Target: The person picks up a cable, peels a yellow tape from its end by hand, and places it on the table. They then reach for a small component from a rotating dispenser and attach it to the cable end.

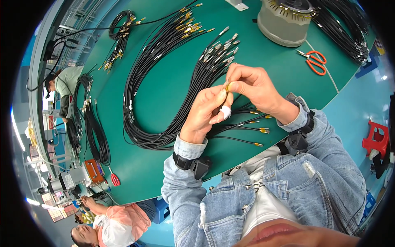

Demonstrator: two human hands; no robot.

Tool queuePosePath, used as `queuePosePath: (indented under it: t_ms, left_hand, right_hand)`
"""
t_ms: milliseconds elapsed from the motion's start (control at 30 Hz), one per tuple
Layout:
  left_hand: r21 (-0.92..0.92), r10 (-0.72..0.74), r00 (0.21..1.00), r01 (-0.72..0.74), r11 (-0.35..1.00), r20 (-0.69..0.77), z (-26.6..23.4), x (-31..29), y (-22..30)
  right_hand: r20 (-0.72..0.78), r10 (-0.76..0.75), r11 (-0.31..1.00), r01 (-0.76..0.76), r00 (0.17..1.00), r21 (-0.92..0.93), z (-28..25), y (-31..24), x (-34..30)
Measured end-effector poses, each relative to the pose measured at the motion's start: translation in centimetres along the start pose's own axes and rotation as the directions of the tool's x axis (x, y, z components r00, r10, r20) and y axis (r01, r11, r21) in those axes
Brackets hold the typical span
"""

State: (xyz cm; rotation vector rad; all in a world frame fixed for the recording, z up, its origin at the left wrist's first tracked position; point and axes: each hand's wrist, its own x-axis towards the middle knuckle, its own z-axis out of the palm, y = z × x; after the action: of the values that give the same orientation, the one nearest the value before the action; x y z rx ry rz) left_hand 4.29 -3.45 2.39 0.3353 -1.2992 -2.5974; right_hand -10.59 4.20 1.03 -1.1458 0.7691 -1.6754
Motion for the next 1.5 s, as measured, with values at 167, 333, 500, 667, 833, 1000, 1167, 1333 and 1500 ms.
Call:
queuePosePath:
  t_ms: [167, 333, 500, 667, 833, 1000, 1167, 1333, 1500]
  left_hand:
    - [0.055, 0.037, 0.999, -0.039, 0.998, 0.036, 0.1, -0.5, 0.0]
    - [0.268, -0.012, 0.996, 0.037, 0.963, -0.093, 0.7, 0.4, -0.3]
    - [0.953, 0.357, 0.931, -0.167, 0.253, 0.068, 0.4, 1.8, -3.9]
    - [0.962, 0.373, 0.928, -0.095, 0.258, -0.008, 0.2, 2.3, -4.0]
    - [0.968, 0.621, 0.779, 0.081, -0.239, 0.088, -1.6, 1.8, -3.1]
    - [0.916, 0.663, 0.748, 0.255, -0.310, 0.016, -3.1, 1.2, -2.6]
    - [0.905, 0.667, 0.745, 0.277, -0.323, 0.010, -3.4, 1.6, -2.4]
    - [0.897, 0.652, 0.757, 0.309, -0.315, -0.032, -3.9, 1.6, -2.5]
    - [0.892, 0.722, 0.689, 0.363, -0.270, -0.061, -3.2, 1.1, -2.3]
  right_hand:
    - [0.091, -0.070, 0.988, 0.081, 0.993, -0.129, -0.7, -0.5, 0.3]
    - [-0.175, -0.028, 0.937, -0.035, 0.984, -0.347, -3.2, -4.1, 0.0]
    - [-0.336, -0.312, 0.605, -0.088, 0.889, -0.791, -11.3, -10.6, 0.8]
    - [-0.533, -0.169, 0.484, -0.401, 0.829, -0.778, -21.1, -17.1, 3.0]
    - [-0.610, 0.011, 0.462, -0.545, 0.793, -0.700, -21.5, -18.2, 3.8]
    - [-0.631, 0.063, 0.525, -0.564, 0.773, -0.638, -21.8, -19.2, 3.9]
    - [-0.552, -0.030, 0.779, -0.326, 0.834, -0.536, -19.2, -19.5, 3.9]
    - [0.179, -0.215, 0.954, 0.167, 0.960, 0.248, -15.8, -12.8, 6.9]
    - [0.410, -0.501, 0.833, 0.295, 0.762, 0.468, -10.9, -7.0, 6.7]
